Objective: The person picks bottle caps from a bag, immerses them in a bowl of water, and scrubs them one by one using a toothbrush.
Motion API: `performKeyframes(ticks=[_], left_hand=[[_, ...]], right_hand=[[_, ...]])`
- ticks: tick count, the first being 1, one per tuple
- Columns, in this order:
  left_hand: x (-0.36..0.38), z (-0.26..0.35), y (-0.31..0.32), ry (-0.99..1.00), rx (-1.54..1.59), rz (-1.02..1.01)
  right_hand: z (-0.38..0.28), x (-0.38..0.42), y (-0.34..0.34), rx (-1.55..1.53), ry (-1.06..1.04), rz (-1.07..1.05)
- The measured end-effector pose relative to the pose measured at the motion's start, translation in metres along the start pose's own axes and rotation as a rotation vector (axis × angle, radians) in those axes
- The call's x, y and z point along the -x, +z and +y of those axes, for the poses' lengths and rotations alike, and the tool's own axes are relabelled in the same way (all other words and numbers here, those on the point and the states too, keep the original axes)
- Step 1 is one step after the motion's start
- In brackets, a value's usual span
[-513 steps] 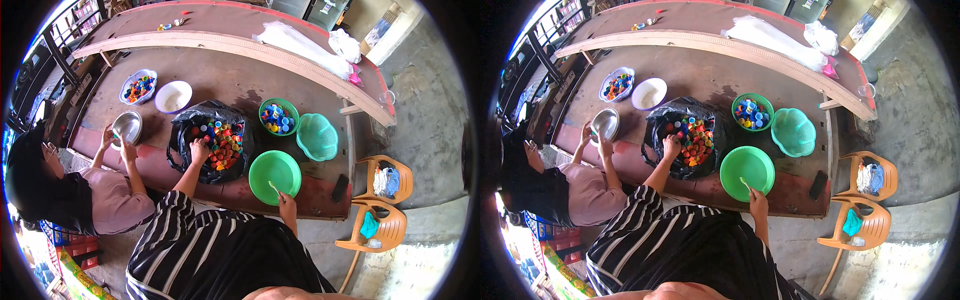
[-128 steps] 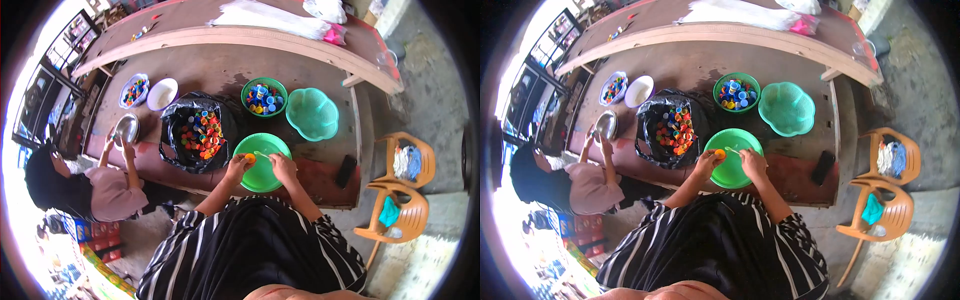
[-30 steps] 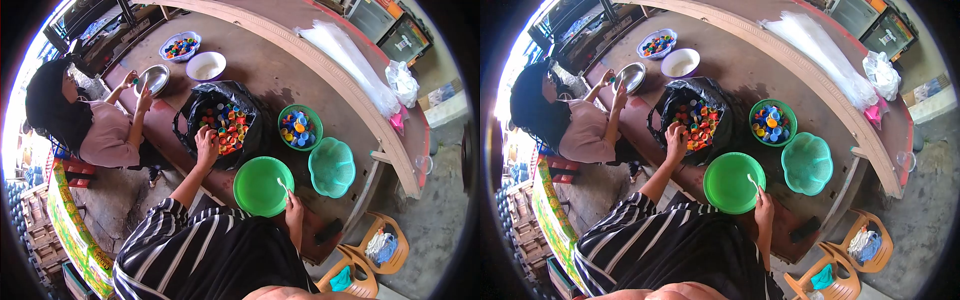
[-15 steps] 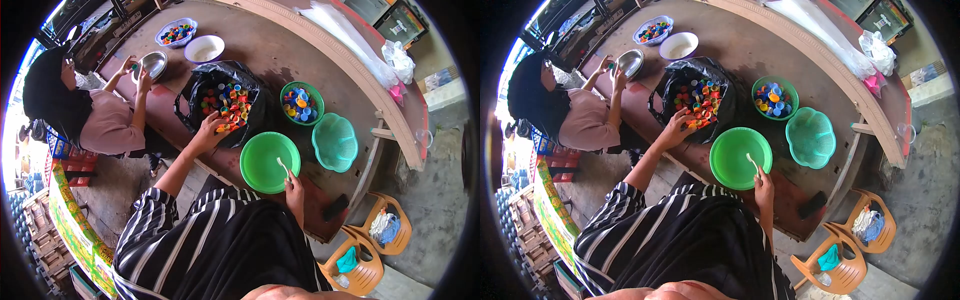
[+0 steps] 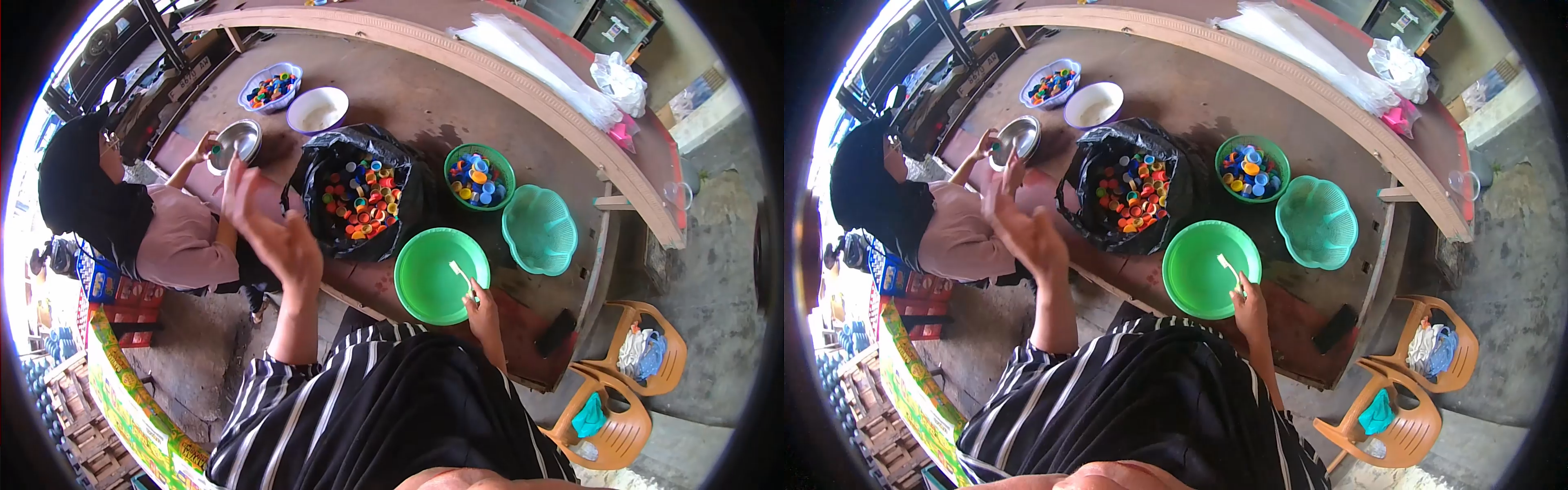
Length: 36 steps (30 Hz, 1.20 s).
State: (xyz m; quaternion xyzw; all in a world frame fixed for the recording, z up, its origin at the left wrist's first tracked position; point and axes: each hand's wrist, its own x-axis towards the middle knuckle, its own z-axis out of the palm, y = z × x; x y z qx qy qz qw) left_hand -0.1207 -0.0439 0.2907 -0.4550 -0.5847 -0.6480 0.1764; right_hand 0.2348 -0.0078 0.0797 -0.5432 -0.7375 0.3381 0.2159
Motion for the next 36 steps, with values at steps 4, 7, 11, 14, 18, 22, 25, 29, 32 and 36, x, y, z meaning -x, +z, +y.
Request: performKeyframes(ticks=[4, 7, 11, 14, 18, 22, 25, 29, 32, 36], left_hand=[[-0.041, 0.052, -0.024, 0.307, 0.252, 0.423], [-0.068, 0.092, -0.043, 0.568, 0.413, 0.759], [-0.089, 0.11, -0.075, 0.737, 0.261, 0.945], [-0.097, 0.126, -0.083, 0.737, 0.223, 0.921], [-0.097, 0.138, -0.095, 0.721, 0.347, 0.817], [-0.079, 0.134, -0.109, 0.691, 0.531, 0.727], [-0.068, 0.132, -0.114, 0.68, 0.64, 0.682], [-0.062, 0.132, -0.121, 0.654, 0.761, 0.644], [-0.058, 0.133, -0.124, 0.654, 0.812, 0.632], [-0.056, 0.134, -0.126, 0.636, 0.883, 0.612]], right_hand=[[0.002, 0.003, 0.004, -0.014, 0.006, 0.003], [-0.006, 0.004, 0.001, -0.042, 0.016, -0.015], [0.002, 0.003, 0.005, -0.036, -0.015, -0.019], [0.003, 0.003, 0.005, -0.009, 0.002, -0.024], [0.002, 0.004, 0.005, 0.001, -0.025, -0.028], [-0.003, 0.004, 0.002, 0.006, 0.008, -0.045], [0.006, 0.002, 0.006, -0.022, 0.006, -0.056], [0.003, 0.003, 0.004, 0.004, 0.014, -0.068], [0.004, -0.001, 0.002, 0.005, 0.036, -0.089], [0.002, -0.001, 0.0, -0.001, 0.059, -0.097]])
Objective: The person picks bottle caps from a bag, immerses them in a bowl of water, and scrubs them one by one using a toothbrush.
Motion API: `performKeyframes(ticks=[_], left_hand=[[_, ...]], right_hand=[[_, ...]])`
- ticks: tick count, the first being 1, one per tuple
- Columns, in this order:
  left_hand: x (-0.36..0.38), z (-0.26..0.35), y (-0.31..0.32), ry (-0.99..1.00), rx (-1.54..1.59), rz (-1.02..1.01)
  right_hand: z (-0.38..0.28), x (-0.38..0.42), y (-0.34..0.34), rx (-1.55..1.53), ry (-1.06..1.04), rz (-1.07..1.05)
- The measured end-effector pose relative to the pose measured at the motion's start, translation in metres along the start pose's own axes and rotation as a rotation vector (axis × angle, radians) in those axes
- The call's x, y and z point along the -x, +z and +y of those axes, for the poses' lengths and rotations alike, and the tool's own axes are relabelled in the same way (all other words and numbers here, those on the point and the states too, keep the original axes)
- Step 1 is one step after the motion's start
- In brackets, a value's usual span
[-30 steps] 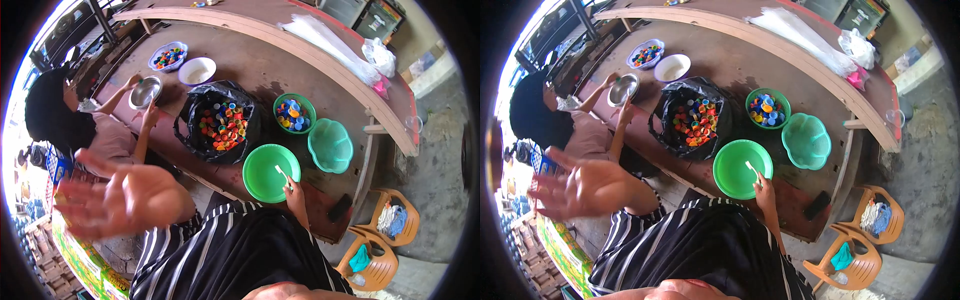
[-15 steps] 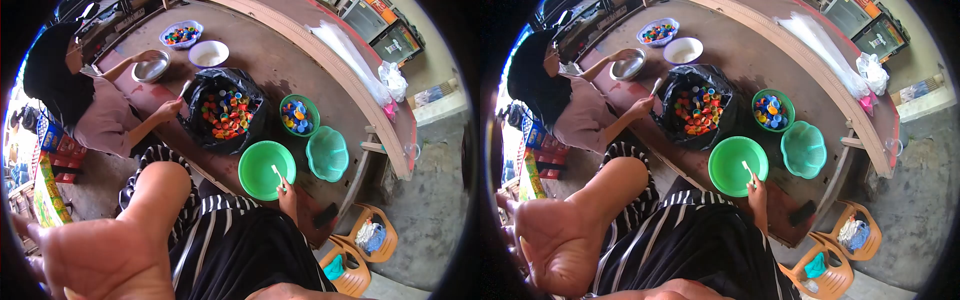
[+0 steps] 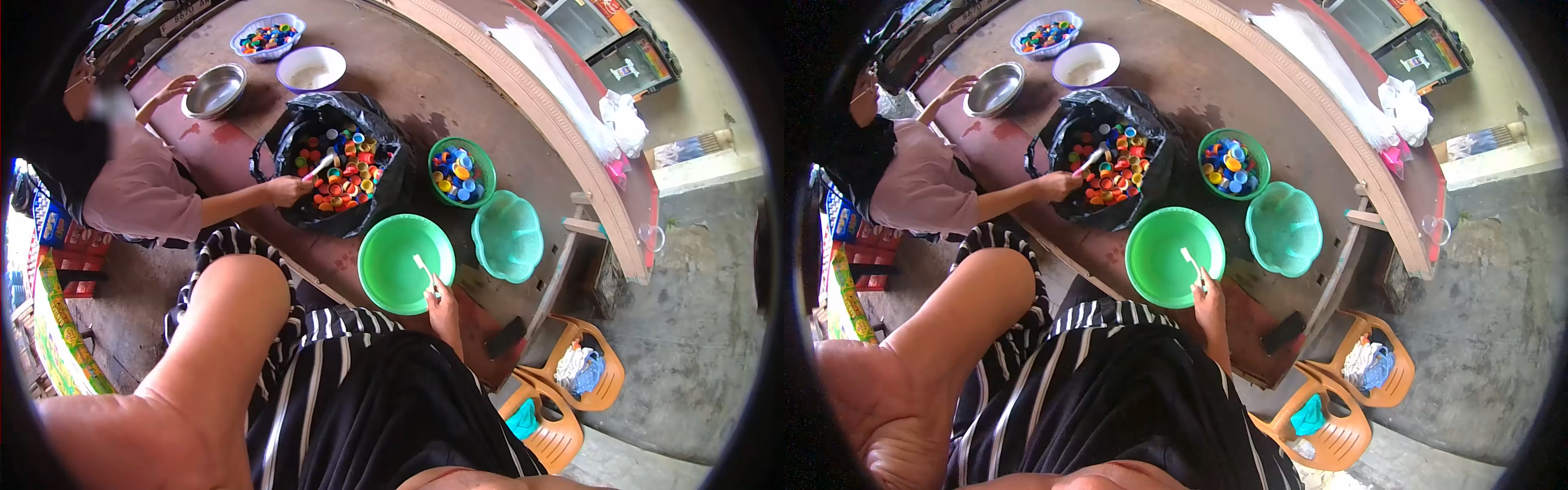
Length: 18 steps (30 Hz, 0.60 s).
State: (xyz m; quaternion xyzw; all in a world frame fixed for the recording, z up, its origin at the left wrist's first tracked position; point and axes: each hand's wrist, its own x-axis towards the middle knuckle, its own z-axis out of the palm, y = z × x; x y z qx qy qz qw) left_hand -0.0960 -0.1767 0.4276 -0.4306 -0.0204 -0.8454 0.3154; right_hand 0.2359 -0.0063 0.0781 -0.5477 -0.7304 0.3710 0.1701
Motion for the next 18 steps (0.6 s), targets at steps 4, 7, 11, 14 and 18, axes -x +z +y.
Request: performKeyframes(ticks=[4, 7, 11, 14, 18], left_hand=[[0.001, 0.0, -0.001, -0.021, 0.068, 0.014], [0.002, 0.001, -0.002, -0.024, 0.134, 0.026], [0.015, -0.014, -0.016, 0.04, 0.341, 0.193], [0.047, -0.06, 0.002, 0.048, 0.136, 0.087], [0.124, -0.099, -0.021, -0.342, -0.667, -0.175]], right_hand=[[0.008, -0.001, 0.002, 0.021, -0.053, 0.038], [0.01, 0.001, 0.004, -0.003, -0.048, 0.034], [0.008, 0.006, 0.002, -0.031, -0.006, 0.021], [0.003, 0.005, 0.0, -0.019, -0.025, 0.041], [0.013, 0.004, 0.003, -0.006, -0.047, 0.067]])
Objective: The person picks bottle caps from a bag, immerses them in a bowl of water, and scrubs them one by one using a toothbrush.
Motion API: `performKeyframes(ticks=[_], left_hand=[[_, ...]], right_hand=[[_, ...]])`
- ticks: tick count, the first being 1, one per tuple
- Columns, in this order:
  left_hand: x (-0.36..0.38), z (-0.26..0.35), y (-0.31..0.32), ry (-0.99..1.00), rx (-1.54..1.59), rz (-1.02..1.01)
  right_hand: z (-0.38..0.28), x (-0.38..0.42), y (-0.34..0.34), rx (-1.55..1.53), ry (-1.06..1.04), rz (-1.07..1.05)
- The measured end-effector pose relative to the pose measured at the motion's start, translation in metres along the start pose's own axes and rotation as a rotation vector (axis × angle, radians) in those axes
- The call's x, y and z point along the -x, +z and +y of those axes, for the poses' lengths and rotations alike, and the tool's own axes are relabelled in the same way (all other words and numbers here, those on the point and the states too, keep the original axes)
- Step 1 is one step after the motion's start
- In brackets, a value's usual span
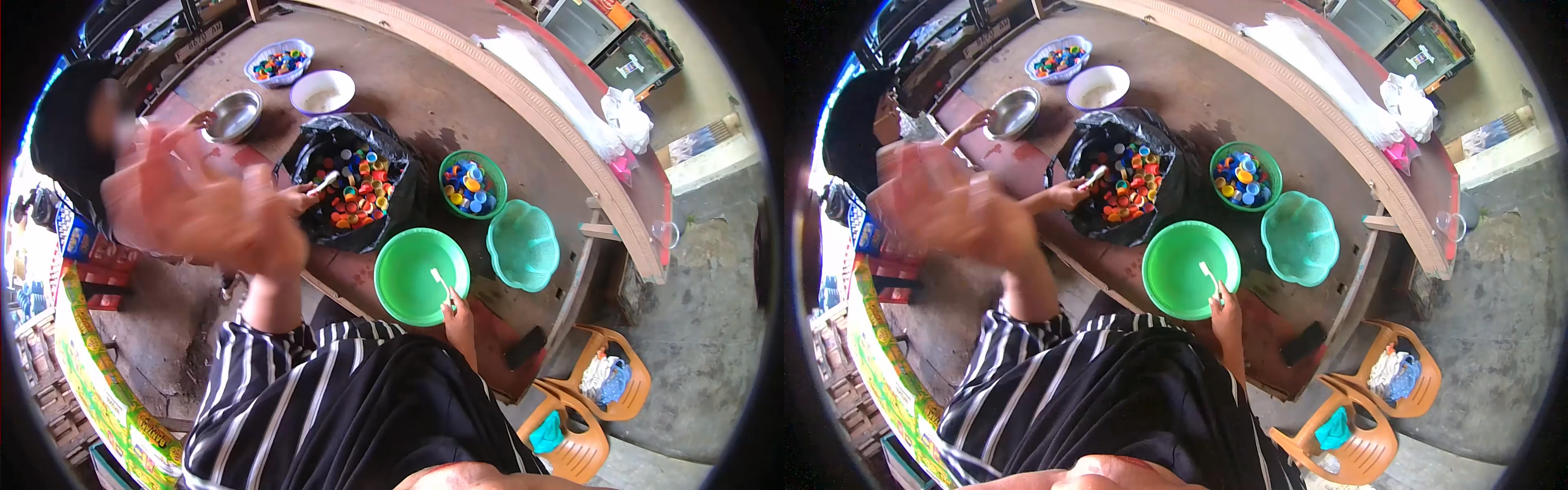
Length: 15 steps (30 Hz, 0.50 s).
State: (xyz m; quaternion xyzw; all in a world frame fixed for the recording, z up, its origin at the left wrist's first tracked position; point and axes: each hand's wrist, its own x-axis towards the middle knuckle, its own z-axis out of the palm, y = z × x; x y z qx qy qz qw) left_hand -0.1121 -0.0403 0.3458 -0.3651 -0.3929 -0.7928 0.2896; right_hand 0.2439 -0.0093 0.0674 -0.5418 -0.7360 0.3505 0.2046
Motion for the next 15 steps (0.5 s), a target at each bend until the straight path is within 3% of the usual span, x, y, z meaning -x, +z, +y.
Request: performKeyframes(ticks=[1, 3, 5, 6, 7, 10, 15], left_hand=[[0.03, -0.022, -0.002, -0.136, -0.161, -0.091], [0.075, -0.053, -0.001, -0.011, -0.387, -0.444], [0.149, -0.094, -0.013, -0.391, -0.301, -0.654], [0.187, -0.118, -0.024, -0.347, -0.312, -0.788], [0.221, -0.135, -0.037, -0.451, -0.301, -0.867], [0.274, -0.173, -0.055, -0.574, -0.486, -1.049], [0.284, -0.226, -0.04, -0.572, -0.752, -1.102]], right_hand=[[-0.001, 0.0, -0.001, 0.001, -0.008, 0.005], [-0.001, 0.001, -0.001, -0.012, 0.008, 0.005], [-0.003, 0.004, -0.003, -0.071, 0.048, -0.004], [0.0, 0.006, -0.003, -0.058, 0.038, 0.002], [0.003, 0.007, -0.002, -0.045, 0.029, 0.007], [0.0, 0.004, -0.004, -0.038, 0.017, 0.004], [0.007, 0.006, -0.002, -0.057, 0.02, -0.024]])
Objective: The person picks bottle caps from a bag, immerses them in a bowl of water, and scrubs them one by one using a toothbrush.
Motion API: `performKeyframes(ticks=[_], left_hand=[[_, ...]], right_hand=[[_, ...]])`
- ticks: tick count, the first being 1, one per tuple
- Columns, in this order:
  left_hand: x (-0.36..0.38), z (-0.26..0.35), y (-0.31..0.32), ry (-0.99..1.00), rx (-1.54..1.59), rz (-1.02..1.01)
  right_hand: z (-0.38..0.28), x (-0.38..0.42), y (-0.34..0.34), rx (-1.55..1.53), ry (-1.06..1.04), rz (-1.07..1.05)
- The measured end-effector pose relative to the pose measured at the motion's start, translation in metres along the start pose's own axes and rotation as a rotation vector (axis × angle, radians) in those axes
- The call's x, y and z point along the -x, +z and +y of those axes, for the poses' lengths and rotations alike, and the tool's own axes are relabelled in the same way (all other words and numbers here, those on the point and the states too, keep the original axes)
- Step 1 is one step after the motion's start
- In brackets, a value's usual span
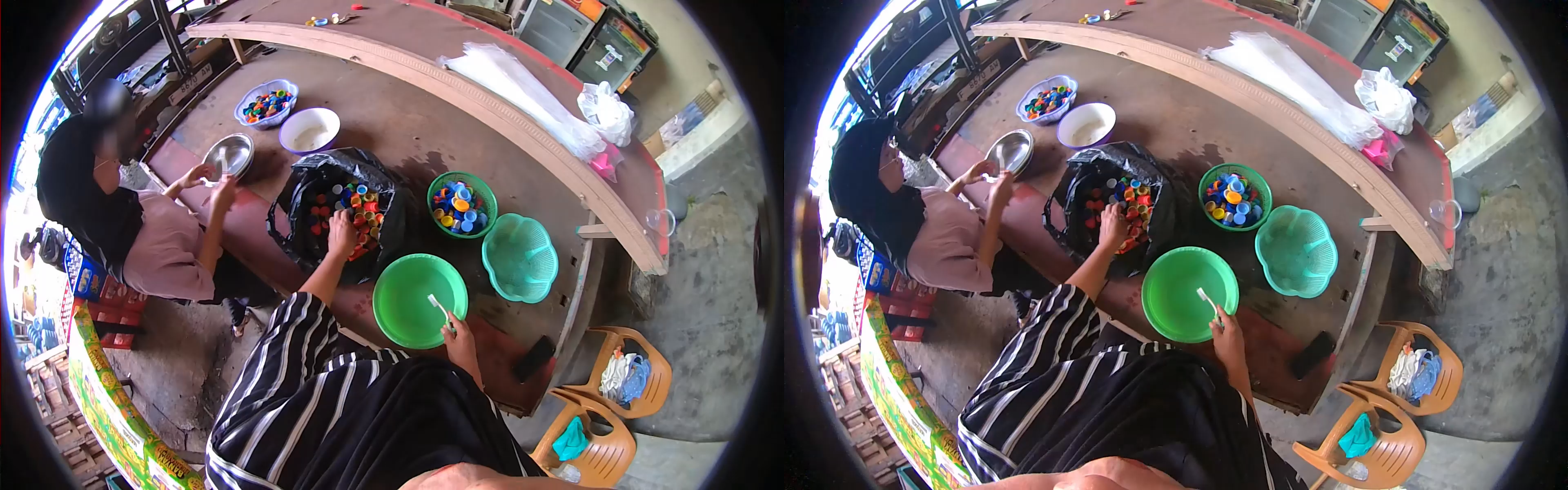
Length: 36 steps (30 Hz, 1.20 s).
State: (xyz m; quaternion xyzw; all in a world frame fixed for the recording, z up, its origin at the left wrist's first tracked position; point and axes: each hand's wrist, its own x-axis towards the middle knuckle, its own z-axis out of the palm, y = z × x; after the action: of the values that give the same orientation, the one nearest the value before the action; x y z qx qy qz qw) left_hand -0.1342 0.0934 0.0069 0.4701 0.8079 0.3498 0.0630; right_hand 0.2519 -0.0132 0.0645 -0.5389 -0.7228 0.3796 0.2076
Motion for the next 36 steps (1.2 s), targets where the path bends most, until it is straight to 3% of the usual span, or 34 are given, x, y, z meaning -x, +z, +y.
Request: performKeyframes(ticks=[5, 12, 17, 20, 22, 23, 25, 26, 28, 32, 36], left_hand=[[-0.016, -0.018, 0.013, 0.039, -0.108, -0.089], [-0.024, -0.042, 0.032, -0.054, -0.024, 0.086], [-0.011, -0.026, 0.006, 0.088, 0.019, 0.261], [0.004, -0.002, -0.019, 0.162, 0.188, 0.295], [0.026, 0.027, -0.037, 0.269, 0.274, 0.239], [0.044, 0.047, -0.049, 0.21, 0.325, 0.145], [0.077, 0.065, -0.046, 0.338, 0.414, 0.096], [0.093, 0.075, -0.05, 0.417, 0.528, -0.076], [0.131, 0.09, -0.041, 0.271, 0.611, -0.257], [0.152, 0.082, 0.0, 0.228, 0.504, -0.375], [0.15, 0.074, 0.024, 0.24, 0.443, -0.487]], right_hand=[[-0.002, 0.001, -0.005, 0.0, 0.01, -0.053], [-0.018, -0.006, -0.004, 0.101, -0.052, -0.111], [-0.03, -0.025, 0.008, 0.139, -0.064, -0.116], [-0.032, -0.036, 0.021, 0.357, -0.084, 0.007], [-0.027, -0.04, 0.026, 0.451, -0.071, -0.116], [-0.024, -0.041, 0.029, 0.498, -0.066, -0.182], [-0.024, -0.041, 0.035, 0.492, -0.097, -0.144], [-0.026, -0.04, 0.037, 0.498, -0.099, -0.107], [-0.031, -0.036, 0.037, 0.505, -0.008, -0.104], [-0.057, -0.023, 0.026, 0.344, 0.019, 0.028], [-0.045, -0.017, 0.038, 0.375, -0.009, 0.01]])
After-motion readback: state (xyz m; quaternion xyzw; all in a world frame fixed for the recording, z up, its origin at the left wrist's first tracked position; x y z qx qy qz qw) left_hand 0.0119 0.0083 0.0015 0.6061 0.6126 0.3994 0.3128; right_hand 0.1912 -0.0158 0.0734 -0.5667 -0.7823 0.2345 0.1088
